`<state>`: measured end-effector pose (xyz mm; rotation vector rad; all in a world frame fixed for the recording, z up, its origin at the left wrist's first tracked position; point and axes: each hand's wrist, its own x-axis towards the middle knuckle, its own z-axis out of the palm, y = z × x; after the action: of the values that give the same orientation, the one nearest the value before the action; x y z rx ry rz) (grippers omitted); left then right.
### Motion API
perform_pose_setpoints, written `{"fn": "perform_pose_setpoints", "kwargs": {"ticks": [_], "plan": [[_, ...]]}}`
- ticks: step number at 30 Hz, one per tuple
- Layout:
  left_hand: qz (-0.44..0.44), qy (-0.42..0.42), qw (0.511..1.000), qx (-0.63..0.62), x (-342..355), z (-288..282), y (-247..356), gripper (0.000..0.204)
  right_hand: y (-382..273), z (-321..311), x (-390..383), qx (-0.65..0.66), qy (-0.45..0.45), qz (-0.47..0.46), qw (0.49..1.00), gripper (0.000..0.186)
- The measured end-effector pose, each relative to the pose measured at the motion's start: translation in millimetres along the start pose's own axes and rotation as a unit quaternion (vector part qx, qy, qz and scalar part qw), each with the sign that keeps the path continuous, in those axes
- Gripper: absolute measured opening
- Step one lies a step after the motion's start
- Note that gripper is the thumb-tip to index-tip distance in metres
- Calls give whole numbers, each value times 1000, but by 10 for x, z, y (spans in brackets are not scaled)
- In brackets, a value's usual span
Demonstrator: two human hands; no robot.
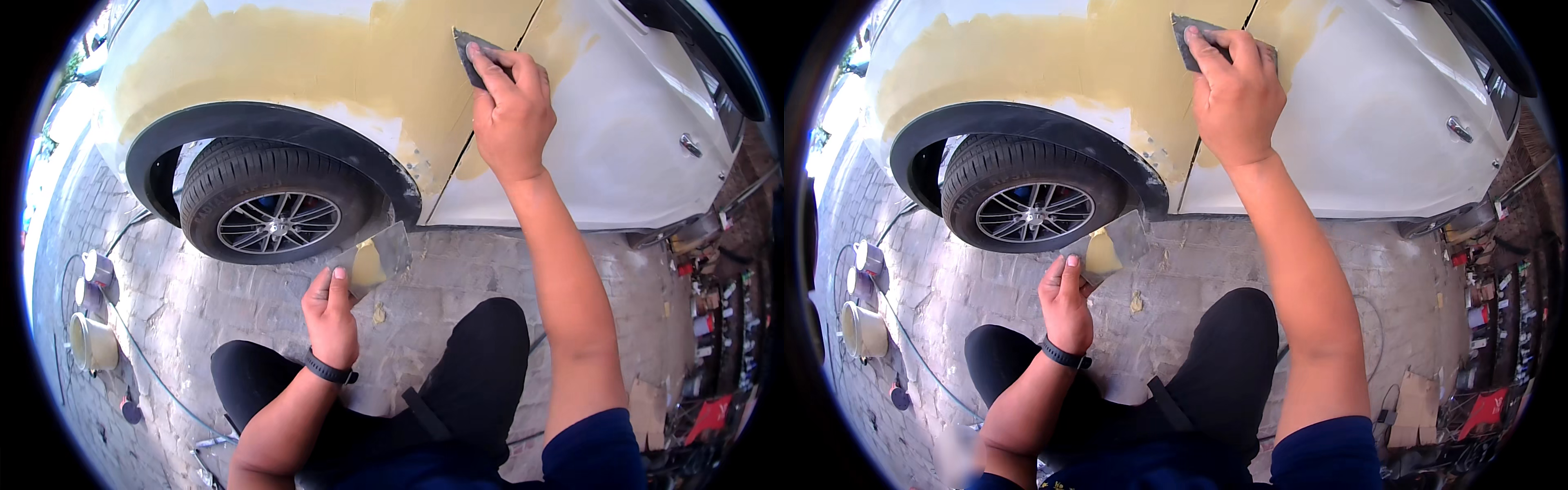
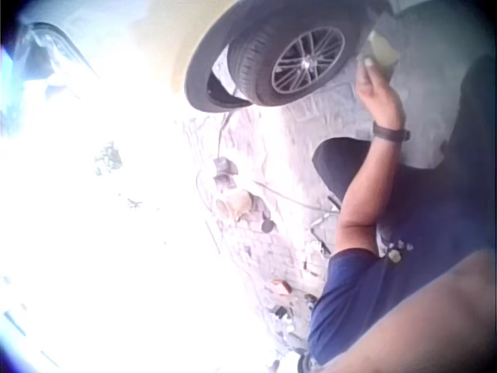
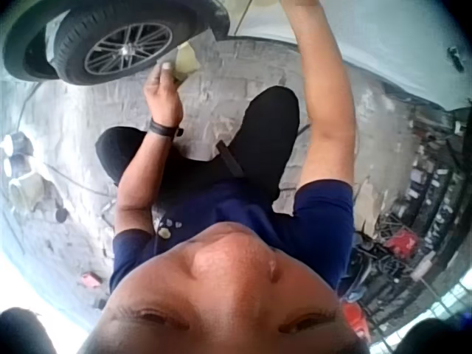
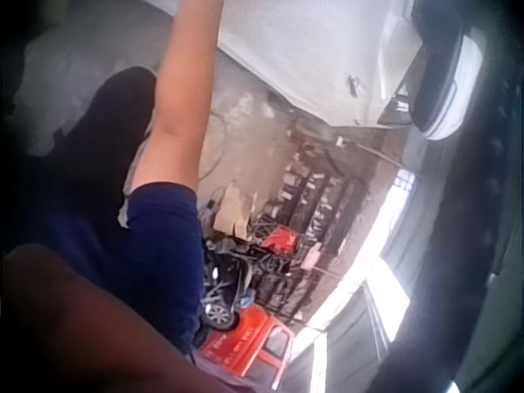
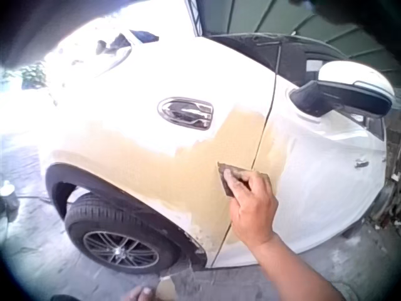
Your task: The person applies a yellowish body filler to the side panel of a white car using a metal spreader. They repeatedly transfer filler from a larger metal plate to the spreader and smooth the material over the car's surface near the wheel arch and door seam.
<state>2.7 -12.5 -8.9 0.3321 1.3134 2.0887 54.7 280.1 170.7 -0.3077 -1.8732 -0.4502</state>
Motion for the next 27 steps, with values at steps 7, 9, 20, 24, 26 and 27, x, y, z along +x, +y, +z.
{"fn": "perform_pose_setpoints", "kwargs": {"ticks": [7, 9, 20, 24, 26, 27], "plan": [[-5, -3, 1000, 14, -68, -134, 104, 27, -283, 157, -814, 33, -17, 1, 999, 55], [-3, 2, 1000, 18, -85, -200, 93, 27, -348, 214, -1013, 32, -16, -3, 999, 47], [18, 8, 1000, 24, -43, -328, 58, 26, -608, 217, -1997, 90, -77, 100, 988, 41], [5, -47, 998, 38, 60, -251, 149, 26, -756, -345, -1787, 381, -165, 323, 850, 33], [11, -100, 993, 61, 91, -92, 194, 24, -812, -717, -1631, 593, -169, 422, 664, 31], [13, -130, 989, 74, 102, 29, 216, 26, -824, -904, -1561, 692, -149, 441, 552, 31]]}}
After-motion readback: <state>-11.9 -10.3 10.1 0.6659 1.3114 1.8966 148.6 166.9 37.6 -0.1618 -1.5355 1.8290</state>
